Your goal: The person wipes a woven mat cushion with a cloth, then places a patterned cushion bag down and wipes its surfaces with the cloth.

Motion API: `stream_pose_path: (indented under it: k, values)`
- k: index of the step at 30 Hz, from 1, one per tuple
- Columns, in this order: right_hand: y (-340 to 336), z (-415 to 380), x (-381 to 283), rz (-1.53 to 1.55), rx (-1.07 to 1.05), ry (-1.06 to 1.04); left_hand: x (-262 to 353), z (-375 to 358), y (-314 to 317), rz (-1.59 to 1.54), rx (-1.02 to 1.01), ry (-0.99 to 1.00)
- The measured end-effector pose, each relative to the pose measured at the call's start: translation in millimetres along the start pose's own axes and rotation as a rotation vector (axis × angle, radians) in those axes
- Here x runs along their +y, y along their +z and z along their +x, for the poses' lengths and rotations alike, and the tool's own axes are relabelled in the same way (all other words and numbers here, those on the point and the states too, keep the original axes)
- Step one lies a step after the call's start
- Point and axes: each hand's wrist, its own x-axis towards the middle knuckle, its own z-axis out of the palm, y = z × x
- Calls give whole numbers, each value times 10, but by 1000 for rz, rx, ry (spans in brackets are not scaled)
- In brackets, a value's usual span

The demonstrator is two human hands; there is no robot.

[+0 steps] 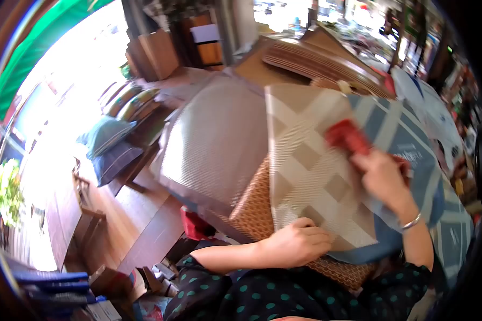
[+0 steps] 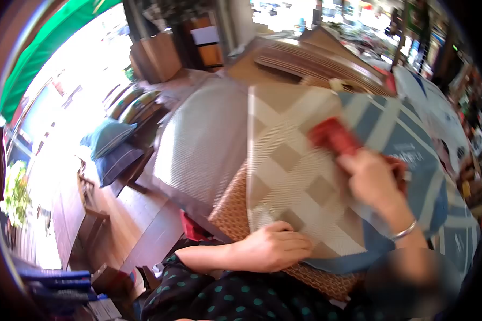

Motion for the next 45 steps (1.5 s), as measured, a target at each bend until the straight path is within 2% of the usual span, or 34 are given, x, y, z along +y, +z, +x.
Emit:
stream_pose_path:
  k: [1, 3, 6, 7, 8, 9, 11, 13, 15, 17, 19, 20, 21, 23, 25, 27, 30, 31, 35, 37, 39, 40, 43, 45]
  values:
    - [-30, -126, -295, -12, 20, -223, 0, -13, -21, 7, -1, -26]
    - [-19, -481, -642, 13, -36, -440, -20, -12, -1, 23, -60, -26]
    - [-84, -701, -483, -6, -57, -378, 38, 33, -66, 2, -119, -99]
    - [-102, -700, -309, -32, -61, -259, 35, 70, -133, 5, -115, -103]
    - [-102, -765, -40, -135, 47, -181, 61, 130, -144, 16, -112, -104]
    - [-146, -789, 202, -248, 13, -22, 52, 142, -161, 1, -118, -86]
    - [-154, -931, 711, -359, 104, 220, 63, 153, -172, 69, -118, -116]
    - [-126, -1106, 1023, -488, 138, 376, 77, 158, -204, 95, -130, -139]
    - [-235, -1127, 561, -389, 30, 377, 59, 203, -201, 235, -111, -181]
    - [-130, -1134, -19, -345, 156, 104, -39, 222, -161, 276, -120, -141]
    - [-233, -1147, -606, -50, 48, -201, -73, 222, -153, 336, -181, -205]
    - [-166, -1189, -766, -24, 121, -280, -99, 218, -133, 348, -104, -181]
    - [-114, -1218, -852, 2, 198, -361, -106, 231, -179, 325, -117, -237]
    - [-116, -1242, -669, 10, 134, -181, -132, 210, -344, 366, -115, -306]
    - [-182, -1288, -324, -142, 184, -57, -226, 115, -531, 230, -91, -381]
    - [-232, -1370, 4, -256, 205, 158, -388, -24, -537, 201, -40, -340]
    - [-226, -1361, 84, -447, 253, 245, -358, 27, -532, 216, 1, -363]
    - [-236, -1347, -111, -347, 228, 211, -360, 56, -528, 223, 3, -370]
    - [-148, -1169, -1097, 115, 263, -347, -413, 91, -479, 244, 1, -314]
    - [-15, -1166, -1204, 82, 241, -367, -373, 128, -539, 254, -68, -315]
    - [-52, -1164, -985, 52, 120, -283, -391, 70, -575, 240, -70, -326]
    - [-66, -1203, -872, 3, 190, -191, -397, 27, -592, 224, -62, -339]
    - [-211, -1321, -387, -243, 132, 163, -365, -85, -659, 123, -32, -448]
    - [-147, -1315, -29, -237, 326, 261, -391, -86, -628, 83, -31, -431]
